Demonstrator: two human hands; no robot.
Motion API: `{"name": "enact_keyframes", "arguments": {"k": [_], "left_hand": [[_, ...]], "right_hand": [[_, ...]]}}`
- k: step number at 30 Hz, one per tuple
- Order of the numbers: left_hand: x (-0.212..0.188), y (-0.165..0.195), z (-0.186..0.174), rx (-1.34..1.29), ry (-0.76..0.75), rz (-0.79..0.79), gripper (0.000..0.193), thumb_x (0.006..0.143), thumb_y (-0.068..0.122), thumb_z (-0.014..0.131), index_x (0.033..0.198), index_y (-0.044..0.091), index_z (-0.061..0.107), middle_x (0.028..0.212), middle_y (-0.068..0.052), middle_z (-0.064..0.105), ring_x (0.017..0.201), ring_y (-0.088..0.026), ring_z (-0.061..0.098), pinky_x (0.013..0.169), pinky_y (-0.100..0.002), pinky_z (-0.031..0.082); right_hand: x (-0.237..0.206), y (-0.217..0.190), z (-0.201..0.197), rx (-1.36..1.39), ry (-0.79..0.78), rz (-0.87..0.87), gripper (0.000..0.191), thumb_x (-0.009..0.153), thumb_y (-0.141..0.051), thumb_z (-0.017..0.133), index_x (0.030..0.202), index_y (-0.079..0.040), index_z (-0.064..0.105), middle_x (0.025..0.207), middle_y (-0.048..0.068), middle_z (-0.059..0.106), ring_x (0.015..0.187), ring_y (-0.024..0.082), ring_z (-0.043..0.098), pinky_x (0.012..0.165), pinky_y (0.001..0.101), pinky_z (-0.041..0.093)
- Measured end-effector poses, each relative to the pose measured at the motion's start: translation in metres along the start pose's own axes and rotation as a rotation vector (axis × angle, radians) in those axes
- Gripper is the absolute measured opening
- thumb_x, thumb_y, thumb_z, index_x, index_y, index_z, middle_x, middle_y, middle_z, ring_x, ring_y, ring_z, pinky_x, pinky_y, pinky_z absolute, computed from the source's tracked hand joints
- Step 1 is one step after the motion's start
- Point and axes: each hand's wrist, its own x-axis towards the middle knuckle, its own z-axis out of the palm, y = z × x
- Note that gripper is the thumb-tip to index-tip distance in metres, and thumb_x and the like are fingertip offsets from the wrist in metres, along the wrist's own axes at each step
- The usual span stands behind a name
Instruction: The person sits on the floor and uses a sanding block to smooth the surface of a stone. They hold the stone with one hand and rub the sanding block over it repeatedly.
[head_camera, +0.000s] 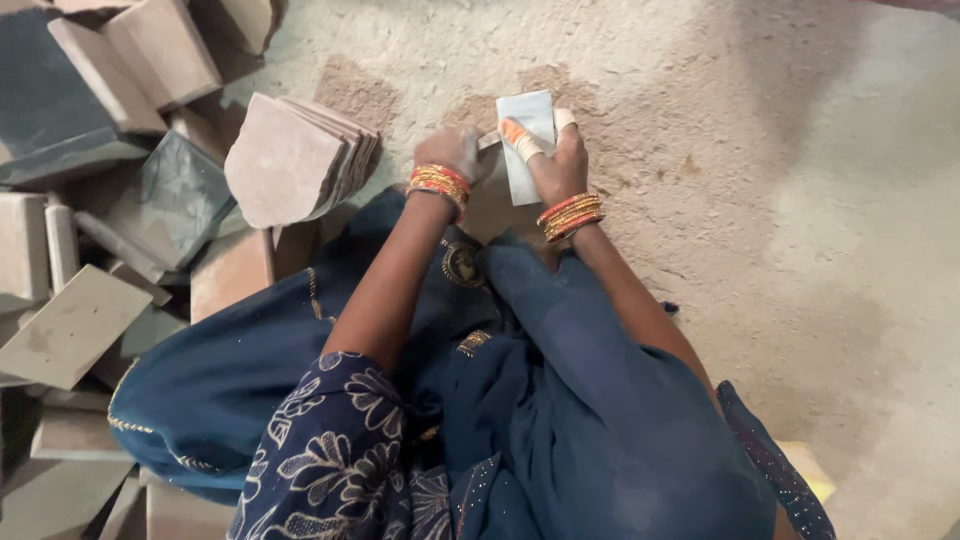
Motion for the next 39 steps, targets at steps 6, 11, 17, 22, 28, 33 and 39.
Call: {"name": "enact_keyframes", "arguments": {"k": [6, 11, 17, 22, 28, 33, 39], "left_hand": [[-0.006, 0.002, 0.006, -0.009, 0.122, 0.068, 0.020, 0.089, 0.029, 0.064, 0.104, 0.021, 0.075, 0.095, -0.015, 0.074, 0.089, -0.036, 0.073, 0.072, -0.049, 0.060], [-0.001, 0.001, 0.008, 0.009, 0.121, 0.065, 0.018, 0.090, 0.025, 0.063, 0.102, 0.020, 0.076, 0.095, -0.015, 0.074, 0.089, -0.036, 0.074, 0.071, -0.049, 0.060], [0.001, 0.003, 0.004, 0.041, 0.096, 0.083, 0.021, 0.089, 0.030, 0.064, 0.103, 0.020, 0.075, 0.094, -0.015, 0.075, 0.088, -0.035, 0.074, 0.072, -0.049, 0.060], [0.001, 0.001, -0.003, -0.052, 0.055, 0.046, 0.022, 0.089, 0.036, 0.065, 0.104, 0.025, 0.078, 0.094, -0.015, 0.074, 0.088, -0.035, 0.073, 0.073, -0.049, 0.060], [0.008, 0.001, -0.007, -0.021, 0.085, 0.038, 0.037, 0.084, 0.052, 0.072, 0.101, 0.020, 0.078, 0.093, -0.017, 0.074, 0.087, -0.035, 0.074, 0.074, -0.048, 0.060], [0.005, 0.002, -0.008, -0.072, 0.123, 0.038, 0.048, 0.083, 0.060, 0.073, 0.097, 0.014, 0.076, 0.093, -0.016, 0.074, 0.087, -0.034, 0.073, 0.074, -0.048, 0.059], [0.004, 0.001, 0.000, -0.069, 0.150, 0.037, 0.043, 0.082, 0.055, 0.073, 0.101, 0.016, 0.075, 0.093, -0.018, 0.073, 0.087, -0.037, 0.072, 0.073, -0.050, 0.058]], "right_hand": [[0.043, 0.013, 0.006, -0.355, 0.004, 0.200, 0.049, 0.091, -0.046, 0.073, 0.105, -0.002, 0.057, 0.084, 0.011, 0.075, 0.064, 0.021, 0.075, 0.049, 0.0310, 0.060], [0.028, 0.026, 0.011, -0.341, -0.004, 0.160, 0.060, 0.087, -0.059, 0.075, 0.101, -0.003, 0.057, 0.080, 0.010, 0.073, 0.061, 0.023, 0.075, 0.045, 0.0338, 0.060], [0.038, 0.037, 0.012, -0.731, 0.072, -0.162, 0.031, 0.087, -0.029, 0.076, 0.099, -0.003, 0.062, 0.075, 0.014, 0.070, 0.064, 0.031, 0.070, 0.055, 0.0459, 0.056], [0.039, 0.050, 0.009, -0.744, 0.012, -0.209, 0.024, 0.084, -0.016, 0.074, 0.097, -0.001, 0.061, 0.074, 0.014, 0.068, 0.064, 0.031, 0.068, 0.054, 0.0449, 0.054], [0.019, 0.052, 0.013, -0.723, -0.043, -0.016, 0.024, 0.088, -0.019, 0.073, 0.099, -0.001, 0.060, 0.075, 0.013, 0.068, 0.063, 0.028, 0.069, 0.052, 0.0427, 0.057], [0.069, 0.020, 0.007, -0.596, 0.028, -0.106, 0.034, 0.085, -0.029, 0.079, 0.103, -0.004, 0.062, 0.082, 0.016, 0.072, 0.072, 0.034, 0.073, 0.060, 0.0447, 0.058], [0.030, 0.012, 0.007, -0.509, 0.008, 0.015, 0.047, 0.087, -0.042, 0.078, 0.107, -0.003, 0.059, 0.082, 0.017, 0.073, 0.069, 0.035, 0.074, 0.058, 0.0456, 0.059]]}}
